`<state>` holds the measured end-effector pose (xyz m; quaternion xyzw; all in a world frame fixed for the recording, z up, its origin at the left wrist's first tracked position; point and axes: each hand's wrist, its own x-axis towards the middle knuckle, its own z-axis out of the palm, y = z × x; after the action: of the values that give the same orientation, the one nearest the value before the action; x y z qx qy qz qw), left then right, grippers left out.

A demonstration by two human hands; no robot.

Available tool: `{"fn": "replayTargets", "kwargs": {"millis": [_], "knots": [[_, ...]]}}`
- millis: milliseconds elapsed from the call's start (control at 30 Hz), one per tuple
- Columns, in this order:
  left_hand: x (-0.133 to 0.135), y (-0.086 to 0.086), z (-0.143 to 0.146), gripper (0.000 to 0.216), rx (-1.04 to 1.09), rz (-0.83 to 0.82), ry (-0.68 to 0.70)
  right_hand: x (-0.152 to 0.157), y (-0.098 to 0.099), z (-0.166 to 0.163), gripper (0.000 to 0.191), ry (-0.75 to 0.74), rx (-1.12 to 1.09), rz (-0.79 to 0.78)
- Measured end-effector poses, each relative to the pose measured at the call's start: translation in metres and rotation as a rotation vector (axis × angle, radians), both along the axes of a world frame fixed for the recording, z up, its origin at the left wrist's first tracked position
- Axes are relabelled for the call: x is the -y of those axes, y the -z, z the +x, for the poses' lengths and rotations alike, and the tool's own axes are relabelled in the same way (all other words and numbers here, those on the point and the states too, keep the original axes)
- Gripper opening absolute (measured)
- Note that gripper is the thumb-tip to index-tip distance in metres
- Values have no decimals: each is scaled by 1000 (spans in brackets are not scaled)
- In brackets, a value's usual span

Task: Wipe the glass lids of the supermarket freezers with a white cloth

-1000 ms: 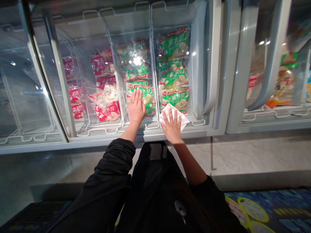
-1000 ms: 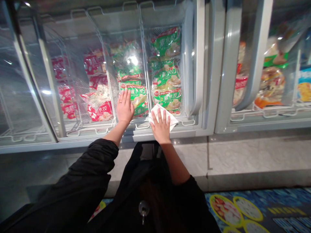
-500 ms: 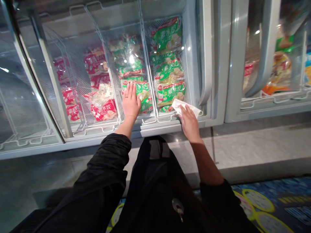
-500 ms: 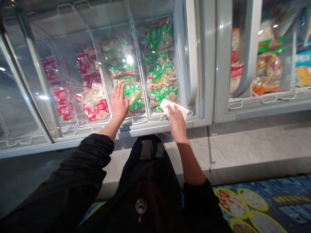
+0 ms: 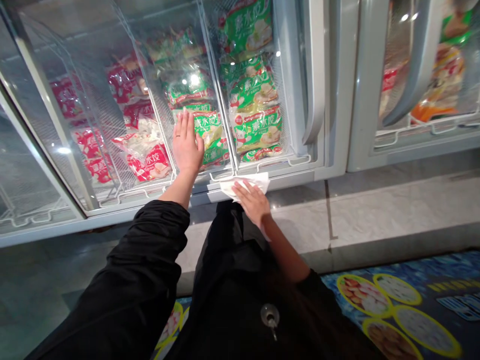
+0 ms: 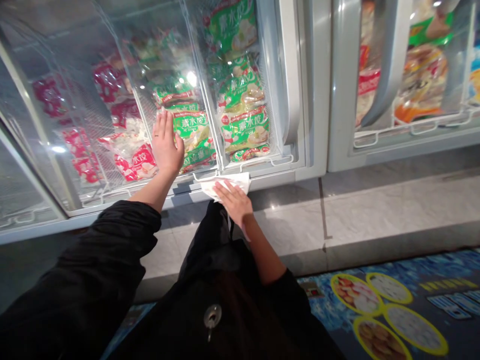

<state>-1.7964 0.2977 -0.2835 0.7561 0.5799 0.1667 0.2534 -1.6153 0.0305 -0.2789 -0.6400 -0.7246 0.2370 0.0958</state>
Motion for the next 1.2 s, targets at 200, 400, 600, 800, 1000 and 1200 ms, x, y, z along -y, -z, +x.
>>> {"fn": "replayTargets", "kwargs": {"millis": [200,400,600,800,1000,1200], "knots": [[0,2,0,69,20,0,-2,41,23,123,63,553,173,37],[1,0,2,70,-18,12,-6,16,15,35,61,547,90,15],[1,3,0,70,-46,66,9,-10,-4,-37,58,35,-15,6],[1,5,0,70,-44,59,4,22,18,55,57,357,167,55],[0,4,0,73,10,17,8,27,25,37,60,571,182,137],[2,2,1,68,4,59,27,-7,3,-78,57,102,50,32]]}}
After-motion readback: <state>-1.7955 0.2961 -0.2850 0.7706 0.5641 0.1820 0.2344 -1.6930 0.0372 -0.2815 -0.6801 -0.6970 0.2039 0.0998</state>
